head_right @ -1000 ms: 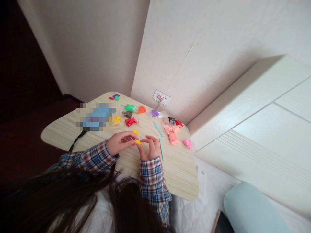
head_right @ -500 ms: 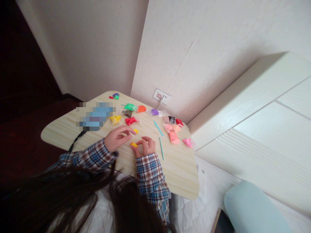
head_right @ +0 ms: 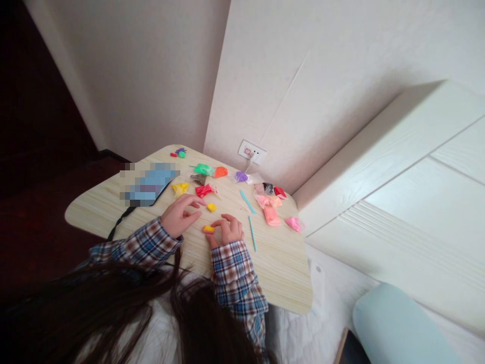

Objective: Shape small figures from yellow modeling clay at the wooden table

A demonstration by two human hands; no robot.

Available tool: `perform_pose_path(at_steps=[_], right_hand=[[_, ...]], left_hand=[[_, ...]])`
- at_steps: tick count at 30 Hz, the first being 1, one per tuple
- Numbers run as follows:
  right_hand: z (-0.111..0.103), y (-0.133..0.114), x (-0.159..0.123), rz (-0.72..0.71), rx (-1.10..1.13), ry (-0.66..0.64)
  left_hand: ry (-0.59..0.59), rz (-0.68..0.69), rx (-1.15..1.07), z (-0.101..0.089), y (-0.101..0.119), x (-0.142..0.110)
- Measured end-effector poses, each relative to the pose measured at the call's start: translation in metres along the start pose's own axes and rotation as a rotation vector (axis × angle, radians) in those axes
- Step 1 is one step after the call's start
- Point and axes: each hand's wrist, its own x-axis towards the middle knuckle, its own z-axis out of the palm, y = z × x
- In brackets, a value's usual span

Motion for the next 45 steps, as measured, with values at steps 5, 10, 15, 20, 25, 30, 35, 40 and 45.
perform_pose_path(at_steps=[5,10,15,20,25,30,35,40,45], right_hand=[[0.001,0.001,0.0,-0.006,0.008,0.018],[0.003,0.002,0.0,-0.013,0.014,0.039],[0.004,0.003,-0.001,0.004,0.015,0.031],[0.005,0.006,-0.001,0.004,0.002,0.021],[0.003,0.004,0.001,-0.013,0.015,0.043],[0.002,0.001,0.003,-0.017,0.05,0.101],[0.002,0.002,0.004,-0.042,0.074,0.082],[0.002,0.003,0.004,-0.031,0.099,0.043],[-0.004,-0.002,0.004,-0.007,0.087,-0.1]], left_hand=[[-0.048,0.25,0.221,0.007,-0.009,-0.003],[-0.175,0.31,0.309,0.011,-0.013,-0.005],[-0.196,0.317,0.369,0.018,-0.019,-0.006],[-0.192,0.316,0.372,0.019,-0.021,-0.006],[-0.135,0.298,0.343,0.016,-0.019,-0.006],[-0.092,0.288,0.345,0.012,-0.015,-0.006],[-0.086,0.236,0.36,0.011,-0.012,-0.005],[-0.058,0.225,0.365,0.01,-0.01,-0.006],[-0.092,0.253,0.375,0.009,-0.01,-0.006]])
